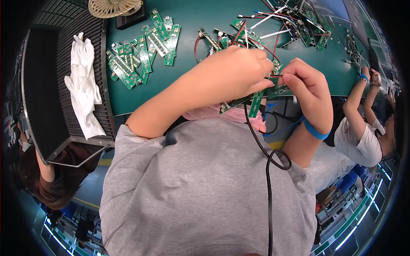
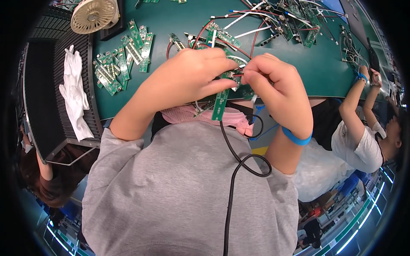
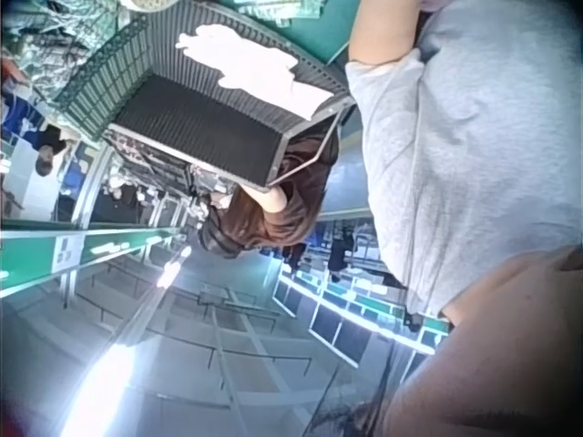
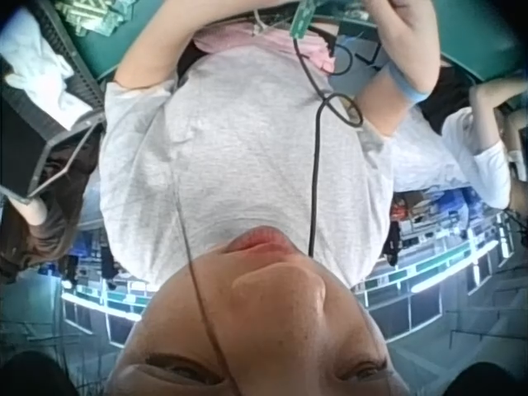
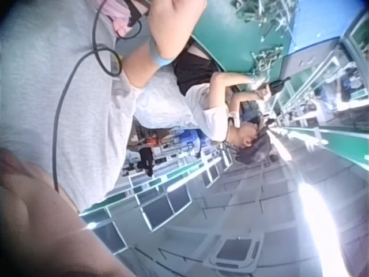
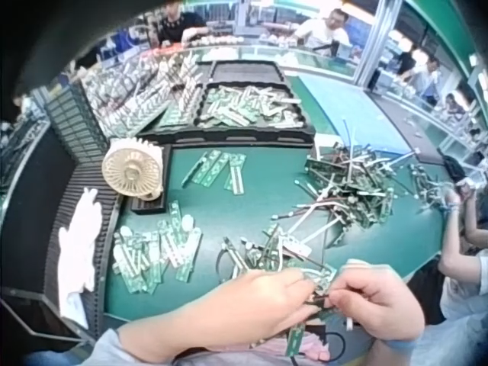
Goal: The person connects wire harnesses to printed circuit boards by hand, attaching the connectors at an assembly station.
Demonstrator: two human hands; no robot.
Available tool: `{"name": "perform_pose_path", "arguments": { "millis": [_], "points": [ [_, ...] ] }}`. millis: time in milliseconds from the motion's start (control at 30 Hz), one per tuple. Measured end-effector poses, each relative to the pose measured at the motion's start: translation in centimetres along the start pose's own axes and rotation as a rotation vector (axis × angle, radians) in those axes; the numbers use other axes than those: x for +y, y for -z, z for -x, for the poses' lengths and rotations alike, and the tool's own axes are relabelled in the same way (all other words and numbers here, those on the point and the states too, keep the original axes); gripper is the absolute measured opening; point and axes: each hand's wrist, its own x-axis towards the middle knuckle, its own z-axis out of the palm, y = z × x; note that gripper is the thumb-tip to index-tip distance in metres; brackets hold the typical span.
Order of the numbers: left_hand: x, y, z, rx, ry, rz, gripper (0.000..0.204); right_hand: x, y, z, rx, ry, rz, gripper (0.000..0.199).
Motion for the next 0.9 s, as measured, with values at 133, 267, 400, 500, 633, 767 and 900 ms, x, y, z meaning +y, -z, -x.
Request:
{"name": "perform_pose_path", "arguments": {
  "millis": [133,267,400,500,633,767,900],
  "points": [
    [-0.2,-0.2,-0.3,0.033,0.000,0.016,0.025,0.2,0.0,0.2,0.020,0.071,-0.043,0.010],
    [0.3,0.1,-0.6,-0.047,0.067,0.106,0.024,0.2,0.1,0.3,0.004,0.120,-0.008,0.010],
    [0.1,0.1,-0.5,-0.080,0.012,0.200,0.024,-0.3,0.4,0.4,-0.017,0.115,0.019,0.010],
    [0.0,0.1,-0.4,-0.049,-0.032,0.167,0.025,-0.5,0.4,0.5,-0.048,0.102,0.000,0.009],
    [0.0,-0.2,-0.3,-0.079,-0.021,0.083,0.024,-0.1,0.2,0.5,-0.039,0.102,0.007,0.008],
    [0.1,-0.5,-0.3,-0.068,0.024,0.030,0.024,0.3,-0.1,0.3,-0.024,0.162,0.071,0.007],
    [0.4,-0.9,-0.3,-0.098,0.039,-0.036,0.025,0.5,-0.3,0.3,-0.047,0.200,0.126,0.006]
  ]
}}
